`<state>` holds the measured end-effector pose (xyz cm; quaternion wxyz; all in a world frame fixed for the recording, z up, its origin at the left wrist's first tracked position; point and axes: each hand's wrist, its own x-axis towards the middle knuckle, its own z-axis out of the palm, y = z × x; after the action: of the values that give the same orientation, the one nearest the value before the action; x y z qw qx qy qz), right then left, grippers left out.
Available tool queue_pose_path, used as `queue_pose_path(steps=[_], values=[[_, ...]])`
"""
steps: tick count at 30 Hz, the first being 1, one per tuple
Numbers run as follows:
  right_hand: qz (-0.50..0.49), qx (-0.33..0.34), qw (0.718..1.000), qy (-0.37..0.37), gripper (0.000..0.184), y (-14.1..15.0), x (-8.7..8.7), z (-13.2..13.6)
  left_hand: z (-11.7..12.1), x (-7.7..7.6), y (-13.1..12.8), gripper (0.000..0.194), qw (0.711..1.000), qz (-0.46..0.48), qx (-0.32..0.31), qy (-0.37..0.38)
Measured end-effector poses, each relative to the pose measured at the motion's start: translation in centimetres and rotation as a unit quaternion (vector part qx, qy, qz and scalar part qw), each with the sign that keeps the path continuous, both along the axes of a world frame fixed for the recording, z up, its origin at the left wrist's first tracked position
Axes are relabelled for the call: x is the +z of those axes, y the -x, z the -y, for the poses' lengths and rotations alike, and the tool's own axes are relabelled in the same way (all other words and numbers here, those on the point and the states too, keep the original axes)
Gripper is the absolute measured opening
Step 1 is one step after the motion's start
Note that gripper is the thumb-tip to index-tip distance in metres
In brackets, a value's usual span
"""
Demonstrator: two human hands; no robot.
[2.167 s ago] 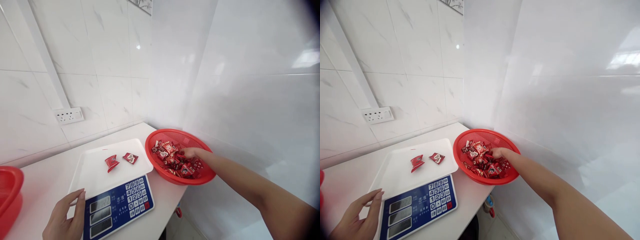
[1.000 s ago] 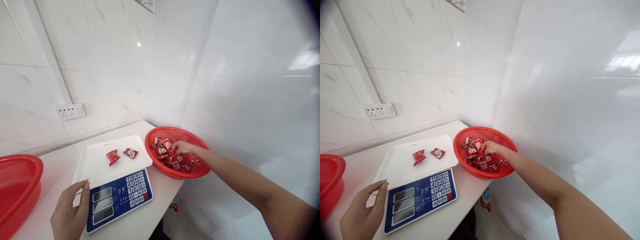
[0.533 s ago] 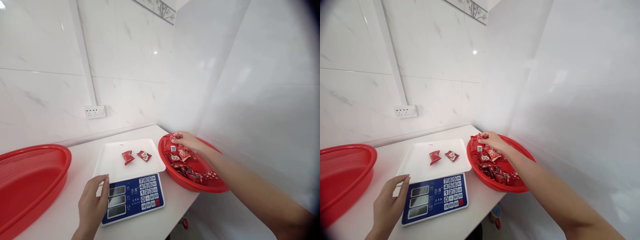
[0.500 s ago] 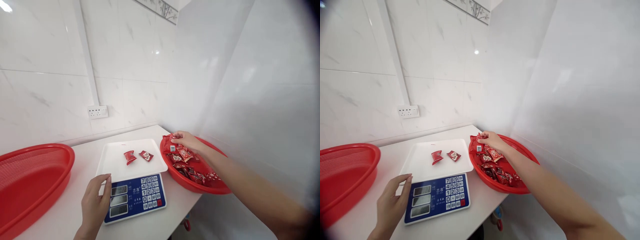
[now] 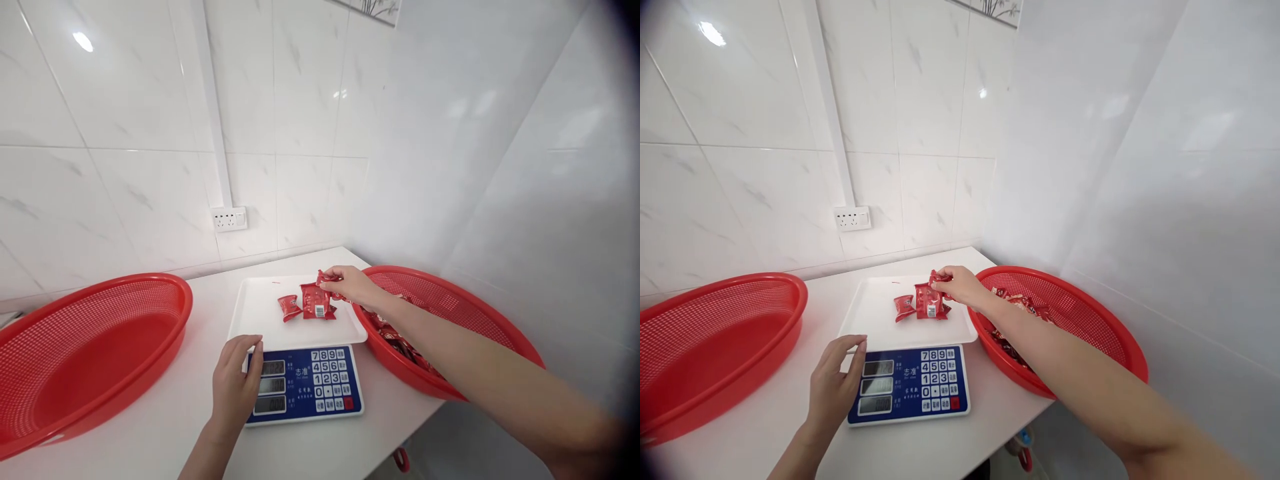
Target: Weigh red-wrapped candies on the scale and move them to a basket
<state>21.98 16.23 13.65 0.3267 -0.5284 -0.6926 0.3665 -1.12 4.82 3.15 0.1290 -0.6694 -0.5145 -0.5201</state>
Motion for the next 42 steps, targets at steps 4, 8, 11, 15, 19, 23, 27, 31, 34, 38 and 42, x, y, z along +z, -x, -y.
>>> queue_pose_path(steps=[4,8,11,15,19,23,27,31,34,38,42], values=[[0.018,-0.009,1.000,-0.013,0.013,0.6,0.3,0.0,-0.1,0.1,0.0,0.011,1.000,0.002,-0.003,-0.003],[-0.028,-0.024,0.999,-0.019,0.016,-0.2,0.6,-0.3,0.0,0.2,-0.1,0.011,1.000,0.004,-0.008,0.002],[0.006,-0.046,0.996,-0.073,0.017,-1.9,0.6,-0.5,0.1,0.2,-0.1,0.011,1.000,-0.003,-0.010,-0.003],[0.133,-0.092,0.973,-0.165,0.018,-6.8,-0.5,-0.5,0.1,0.2,0.0,0.012,1.000,-0.003,-0.005,-0.006],[0.246,-0.119,0.952,-0.136,0.016,-13.0,-2.8,-0.2,0.0,0.1,0.0,0.011,1.000,-0.002,0.005,-0.011],[0.316,-0.075,0.942,-0.085,0.036,-14.5,-4.2,1.0,0.0,0.1,-0.1,0.011,1.000,0.000,0.009,-0.010],[0.302,-0.019,0.943,-0.135,0.041,-9.1,-3.2,3.1,0.0,0.2,0.1,0.011,1.000,-0.003,0.018,-0.003],[0.336,0.135,0.926,-0.106,0.045,-2.8,-2.6,4.7,0.0,0.3,0.3,0.011,1.000,0.006,0.024,0.007],[0.344,0.183,0.915,-0.107,0.048,0.2,-3.4,5.1,0.0,0.4,0.3,0.011,1.000,0.006,0.027,0.012],[0.329,0.216,0.909,-0.139,0.049,1.6,-3.8,4.9,0.1,0.4,0.4,0.010,1.000,0.001,0.030,0.005],[0.343,0.105,0.919,-0.162,0.042,-1.6,-2.6,2.8,0.1,0.4,0.5,0.011,1.000,0.005,0.031,0.000]])
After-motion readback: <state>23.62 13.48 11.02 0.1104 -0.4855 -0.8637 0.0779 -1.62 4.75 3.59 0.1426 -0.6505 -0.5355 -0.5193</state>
